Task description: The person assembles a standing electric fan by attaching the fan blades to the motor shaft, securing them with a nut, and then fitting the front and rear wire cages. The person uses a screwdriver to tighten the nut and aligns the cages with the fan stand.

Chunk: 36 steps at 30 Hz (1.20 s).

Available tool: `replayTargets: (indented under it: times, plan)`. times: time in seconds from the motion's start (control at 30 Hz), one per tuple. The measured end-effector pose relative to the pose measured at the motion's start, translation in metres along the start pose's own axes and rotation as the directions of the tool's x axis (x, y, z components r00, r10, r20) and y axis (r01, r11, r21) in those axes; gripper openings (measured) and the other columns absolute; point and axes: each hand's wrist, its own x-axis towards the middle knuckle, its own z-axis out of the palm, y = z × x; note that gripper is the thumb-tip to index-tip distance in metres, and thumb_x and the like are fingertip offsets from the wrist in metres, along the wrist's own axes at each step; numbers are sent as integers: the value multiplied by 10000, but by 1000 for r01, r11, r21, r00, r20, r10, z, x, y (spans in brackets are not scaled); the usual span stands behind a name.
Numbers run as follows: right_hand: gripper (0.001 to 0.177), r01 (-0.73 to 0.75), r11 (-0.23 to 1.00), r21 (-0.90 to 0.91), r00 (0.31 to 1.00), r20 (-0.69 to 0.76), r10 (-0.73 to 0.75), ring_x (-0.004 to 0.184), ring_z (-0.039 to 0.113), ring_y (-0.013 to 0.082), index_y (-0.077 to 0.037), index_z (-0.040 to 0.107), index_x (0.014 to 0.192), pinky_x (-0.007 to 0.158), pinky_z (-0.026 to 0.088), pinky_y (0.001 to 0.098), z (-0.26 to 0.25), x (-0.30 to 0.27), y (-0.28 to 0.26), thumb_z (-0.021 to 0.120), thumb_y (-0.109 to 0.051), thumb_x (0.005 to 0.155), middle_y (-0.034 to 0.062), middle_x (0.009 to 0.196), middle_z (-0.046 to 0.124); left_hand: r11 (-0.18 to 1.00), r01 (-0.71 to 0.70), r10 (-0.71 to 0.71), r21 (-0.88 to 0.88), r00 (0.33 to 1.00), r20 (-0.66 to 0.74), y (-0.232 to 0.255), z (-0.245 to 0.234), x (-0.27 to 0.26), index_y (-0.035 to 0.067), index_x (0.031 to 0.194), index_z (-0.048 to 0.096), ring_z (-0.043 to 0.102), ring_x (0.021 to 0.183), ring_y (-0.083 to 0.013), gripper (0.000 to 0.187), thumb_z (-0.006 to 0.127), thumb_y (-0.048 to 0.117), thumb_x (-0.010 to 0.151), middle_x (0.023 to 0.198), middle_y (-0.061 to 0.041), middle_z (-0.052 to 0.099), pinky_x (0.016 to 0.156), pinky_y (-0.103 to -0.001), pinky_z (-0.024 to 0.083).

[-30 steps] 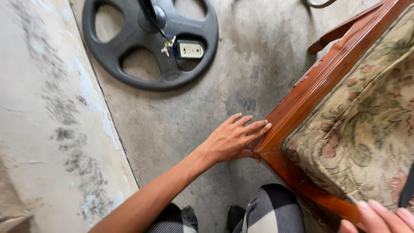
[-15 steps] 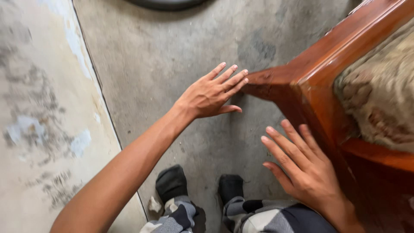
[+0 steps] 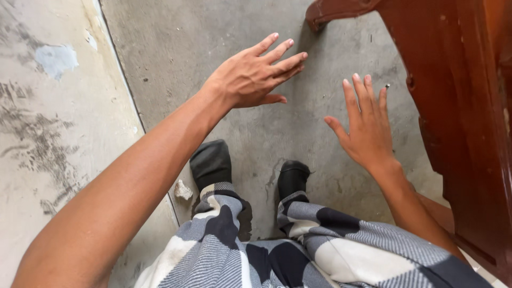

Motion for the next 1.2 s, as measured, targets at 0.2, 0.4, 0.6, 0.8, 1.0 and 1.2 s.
replayTargets:
  times: [0.2,0.4,0.6,0.8,1.0,1.2]
  plan:
    - [747,-164,986,-4,986,5,164,1547,246,426,71,349,1571,1231,203,610,45,-16,29,577,-430,1065,266,1640,317,996,-49,61,-75,984,167,32,-6,16,186,1580,287,292,1473,-291,793,305,701,978,1665,-32,225,1204,-503,200]
    - [682,-294,956,20,953,-76,295,1533,274,433,61,359,1564,1202,262,595,73,-26,71,573,-356,1068,274,1633,334,983,-130,144,-128,984,105,80,-12,66,161,1615,287,272,1513,-280,809,367,677,997,1684,-4,203,1228,-505,217]
    - [620,-483,866,131,875,26,484,1402,413,458,-56,366,1591,1137,362,544,73,-26,101,548,-305,1052,285,1543,414,983,-142,157,-119,979,127,98,-16,102,181,1597,304,251,1521,-250,769,363,666,1004,1673,10,211,1241,-482,198]
    - [512,-307,934,185,921,-188,340,1355,462,500,4,425,1524,1105,381,523,80,-19,110,514,-221,1073,328,1494,483,985,-141,153,-100,979,135,100,-21,110,135,1575,358,268,1509,-252,779,346,661,1000,1661,-5,251,1232,-479,209]
    - [421,-295,914,277,916,-191,353,1310,539,433,26,544,1438,1065,456,499,84,-16,112,535,-215,1093,252,1446,555,985,-69,77,-158,996,46,94,-20,96,85,1490,495,333,1484,-257,725,374,620,1016,1624,-45,348,1223,-476,239]
    - [307,-62,948,312,873,-444,203,1185,630,351,-13,665,1265,971,520,427,54,2,47,698,-121,979,168,1288,661,977,-14,-26,-215,983,-183,54,-37,67,21,1257,660,497,1366,-292,493,566,445,1023,1436,-126,572,1161,-464,377]
